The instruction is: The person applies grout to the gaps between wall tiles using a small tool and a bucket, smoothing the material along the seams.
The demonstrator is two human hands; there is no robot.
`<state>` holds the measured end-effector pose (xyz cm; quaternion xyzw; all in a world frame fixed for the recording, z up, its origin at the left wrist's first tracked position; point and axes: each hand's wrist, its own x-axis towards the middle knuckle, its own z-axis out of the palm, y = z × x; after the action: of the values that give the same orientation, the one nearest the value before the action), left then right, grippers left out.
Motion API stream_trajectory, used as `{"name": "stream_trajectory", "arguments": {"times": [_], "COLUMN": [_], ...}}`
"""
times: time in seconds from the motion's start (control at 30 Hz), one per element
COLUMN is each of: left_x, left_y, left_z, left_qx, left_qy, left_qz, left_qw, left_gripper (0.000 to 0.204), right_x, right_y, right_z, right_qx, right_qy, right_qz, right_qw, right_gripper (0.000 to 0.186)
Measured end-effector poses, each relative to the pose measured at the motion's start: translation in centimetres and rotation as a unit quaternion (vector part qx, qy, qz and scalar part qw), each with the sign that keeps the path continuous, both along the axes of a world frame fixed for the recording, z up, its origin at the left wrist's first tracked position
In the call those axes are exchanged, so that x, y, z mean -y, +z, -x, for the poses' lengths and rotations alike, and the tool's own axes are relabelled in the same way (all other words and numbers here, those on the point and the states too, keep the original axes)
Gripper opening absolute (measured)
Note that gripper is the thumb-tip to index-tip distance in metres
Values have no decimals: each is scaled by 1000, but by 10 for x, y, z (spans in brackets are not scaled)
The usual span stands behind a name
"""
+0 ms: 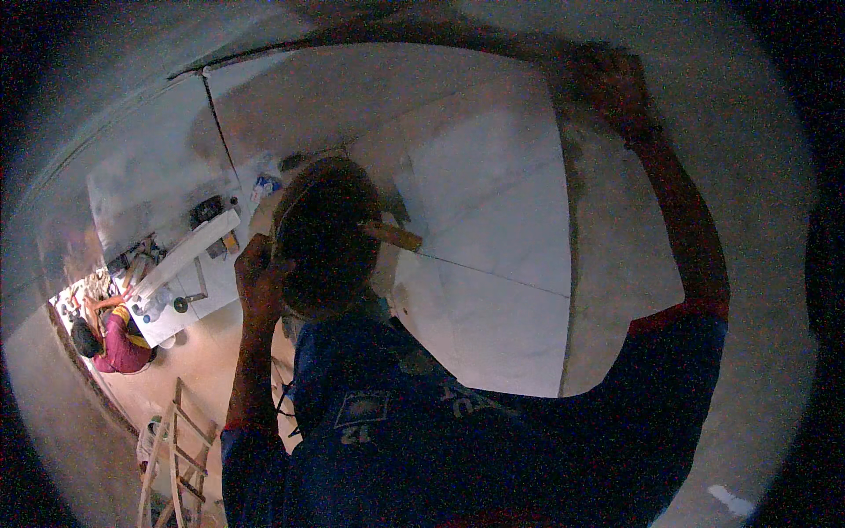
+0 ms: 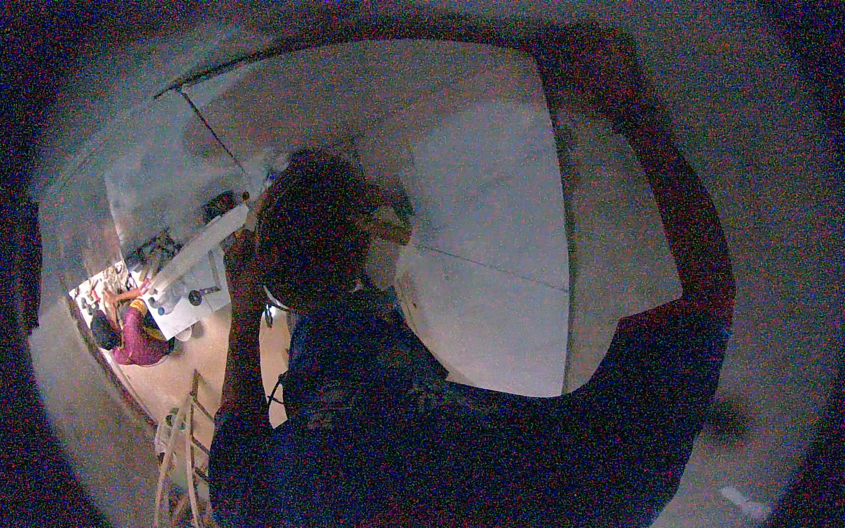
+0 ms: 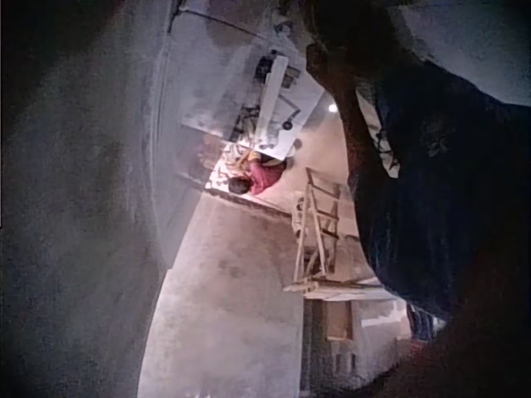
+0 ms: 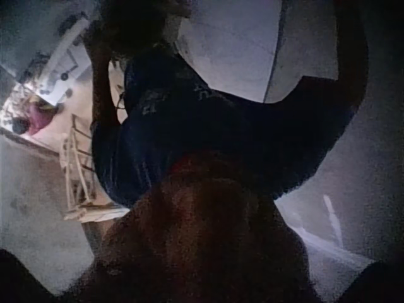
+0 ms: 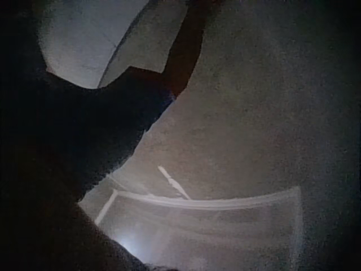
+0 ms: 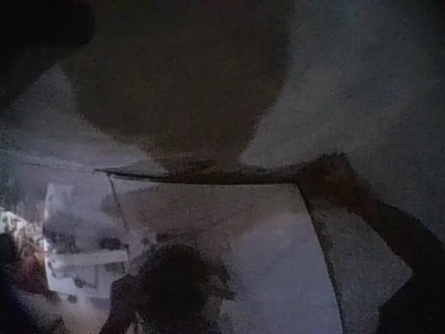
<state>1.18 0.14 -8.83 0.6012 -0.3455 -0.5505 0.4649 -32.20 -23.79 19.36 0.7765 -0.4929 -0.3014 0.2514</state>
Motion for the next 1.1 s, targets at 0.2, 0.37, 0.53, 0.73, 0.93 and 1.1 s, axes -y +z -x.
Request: {"name": "stream_trajectory", "arguments": {"times": [0.2, 0.37, 0.53, 0.73, 0.93, 1.1], "left_x": [5, 10, 17, 8, 4, 12], "left_y": [-14, -15, 1, -4, -23, -17], "left_z": [-9, -1, 15, 16, 14, 8], "left_qx": [12, 46, -108, -13, -38, 5], "left_qy": [-27, -32, -27, -31, -44, -53], "left_qz": [23, 33, 26, 3, -14, 11], "left_qw": [999, 998, 993, 999, 998, 999], "left_gripper": [23, 22, 22, 22, 23, 22], "right_x": [5, 9, 8, 21, 18, 22], "right_y": [-4, -7, -3, 15, 46, 18], "right_z": [1, 2, 3, -7, -6, -6], "right_qx": [-20, -33, -41, -38, -51, -56], "right_qy": [1, 1, -2, 26, 24, 32], "right_qz": [-9, -16, -18, -31, -27, -47], "right_qw": [1000, 999, 999, 998, 998, 997], "right_gripper": [37, 37, 38, 38, 38, 39]}}
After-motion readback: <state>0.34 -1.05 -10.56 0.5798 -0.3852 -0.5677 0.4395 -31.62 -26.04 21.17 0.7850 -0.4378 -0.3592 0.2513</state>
